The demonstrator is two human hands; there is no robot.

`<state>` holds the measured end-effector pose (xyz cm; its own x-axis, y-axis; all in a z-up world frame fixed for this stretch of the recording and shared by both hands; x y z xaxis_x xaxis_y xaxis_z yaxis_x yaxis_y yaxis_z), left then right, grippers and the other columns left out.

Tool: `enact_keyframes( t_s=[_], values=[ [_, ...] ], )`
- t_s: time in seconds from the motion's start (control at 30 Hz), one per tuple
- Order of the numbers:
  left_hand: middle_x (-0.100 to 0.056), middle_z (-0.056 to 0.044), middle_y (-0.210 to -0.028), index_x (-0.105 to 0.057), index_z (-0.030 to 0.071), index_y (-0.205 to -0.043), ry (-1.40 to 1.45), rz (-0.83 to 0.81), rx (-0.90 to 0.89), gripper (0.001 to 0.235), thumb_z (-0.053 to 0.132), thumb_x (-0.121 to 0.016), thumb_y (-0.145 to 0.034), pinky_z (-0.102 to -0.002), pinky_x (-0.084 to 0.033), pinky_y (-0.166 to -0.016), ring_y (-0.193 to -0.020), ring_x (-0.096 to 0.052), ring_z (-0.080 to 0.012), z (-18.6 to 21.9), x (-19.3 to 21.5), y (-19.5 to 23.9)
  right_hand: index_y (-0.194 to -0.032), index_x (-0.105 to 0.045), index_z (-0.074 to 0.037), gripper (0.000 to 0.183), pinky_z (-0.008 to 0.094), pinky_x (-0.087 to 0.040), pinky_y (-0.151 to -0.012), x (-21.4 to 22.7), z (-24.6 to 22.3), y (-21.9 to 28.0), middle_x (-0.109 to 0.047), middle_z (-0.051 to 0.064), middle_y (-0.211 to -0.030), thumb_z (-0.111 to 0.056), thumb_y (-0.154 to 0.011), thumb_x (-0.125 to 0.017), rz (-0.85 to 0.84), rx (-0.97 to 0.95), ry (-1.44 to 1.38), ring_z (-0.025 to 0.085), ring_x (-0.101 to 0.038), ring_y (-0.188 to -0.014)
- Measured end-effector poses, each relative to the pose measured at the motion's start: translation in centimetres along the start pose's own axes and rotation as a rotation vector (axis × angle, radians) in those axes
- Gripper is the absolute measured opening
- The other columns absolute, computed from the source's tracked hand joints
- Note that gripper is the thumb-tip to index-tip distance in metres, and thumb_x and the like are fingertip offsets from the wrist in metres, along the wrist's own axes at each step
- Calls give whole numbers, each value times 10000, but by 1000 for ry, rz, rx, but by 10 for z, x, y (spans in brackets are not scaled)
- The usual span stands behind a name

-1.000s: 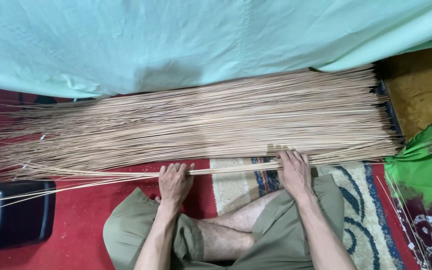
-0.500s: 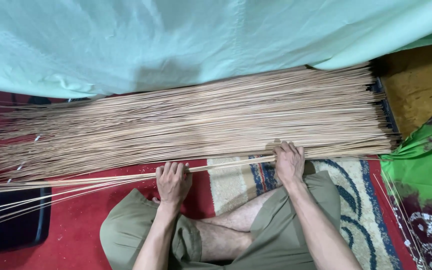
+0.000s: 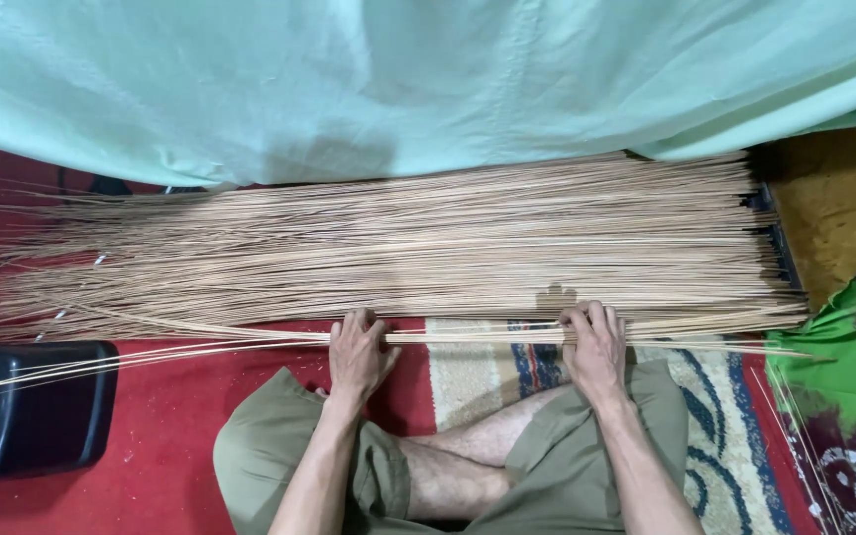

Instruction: The person sits on a rug and repeatedly picks up small bundles of thin bamboo sticks from a large pile, aligns them, and places them into a separate stack on the floor.

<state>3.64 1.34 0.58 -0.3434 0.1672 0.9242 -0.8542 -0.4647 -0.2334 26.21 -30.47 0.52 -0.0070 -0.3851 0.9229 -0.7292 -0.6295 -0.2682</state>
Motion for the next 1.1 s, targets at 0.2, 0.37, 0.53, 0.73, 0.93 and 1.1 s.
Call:
enact_keyframes(
  t_s=[0.2, 0.37, 0.53, 0.73, 0.93, 1.1],
  values=[
    [-580, -7, -857, -543, 173, -664, -87, 409, -128, 317, 327, -793, -784, -384, -432, -735, -849, -579, -253, 8, 11, -4, -939, -585, -223, 414, 370, -457, -916, 8, -6, -3, -557, -46, -965, -29, -600, -722, 8, 32, -35, 214, -625, -1021],
    [-540, 4, -746, -526, 175, -640, -209, 539, -209, 332, 275, -764, -848, -408, -447, -834, -749, -572, -216, 22, 31, -2, -909, -573, -206, 390, 372, -478, -862, -18, 1, -8, -575, -24, -917, -33, -593, -723, -84, -2, 48, 223, -664, -947],
    [-454, -15, -649, -584, 169, -676, -254, 584, -277, 238, 195, -748, -847, -392, -465, -792, -623, -508, -213, 29, 29, 5, -863, -636, -217, 342, 360, -453, -855, -39, 14, -12, -592, -51, -932, -42, -595, -757, -152, -45, 189, 193, -667, -952],
    [-453, -12, -653, -562, 166, -671, -279, 570, -248, 298, 234, -734, -905, -391, -454, -801, -644, -512, -226, 28, 25, -4, -857, -718, -197, 211, 354, -445, -846, -31, 6, -19, -557, -32, -957, -36, -721, -711, -123, -75, 196, 209, -646, -969],
    [-484, -20, -674, -548, 153, -711, -114, 394, -179, 212, 160, -730, -820, -350, -453, -707, -693, -555, -227, 20, 14, -2, -831, -693, -196, 109, 357, -440, -833, -35, 10, -15, -536, -36, -958, -90, -833, -667, -107, -71, 226, 210, -642, -956],
    [-582, -50, -752, -614, 125, -809, -20, 214, -94, 262, 210, -799, -646, -376, -458, -732, -805, -618, -260, 15, 12, -2, -821, -684, -188, 111, 372, -483, -790, -33, 16, -6, -557, -17, -948, -79, -821, -708, -31, -39, 138, 234, -652, -952]
  ],
)
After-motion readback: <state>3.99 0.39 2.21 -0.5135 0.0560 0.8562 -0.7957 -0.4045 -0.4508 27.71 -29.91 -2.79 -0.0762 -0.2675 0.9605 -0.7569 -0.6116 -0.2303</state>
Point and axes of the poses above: each hand's wrist, its own y-axis away from the middle knuckle, its own x-axis out of the back of the hand, z = x × y, the point moved 2 cm from there along -y, towards the middle knuckle
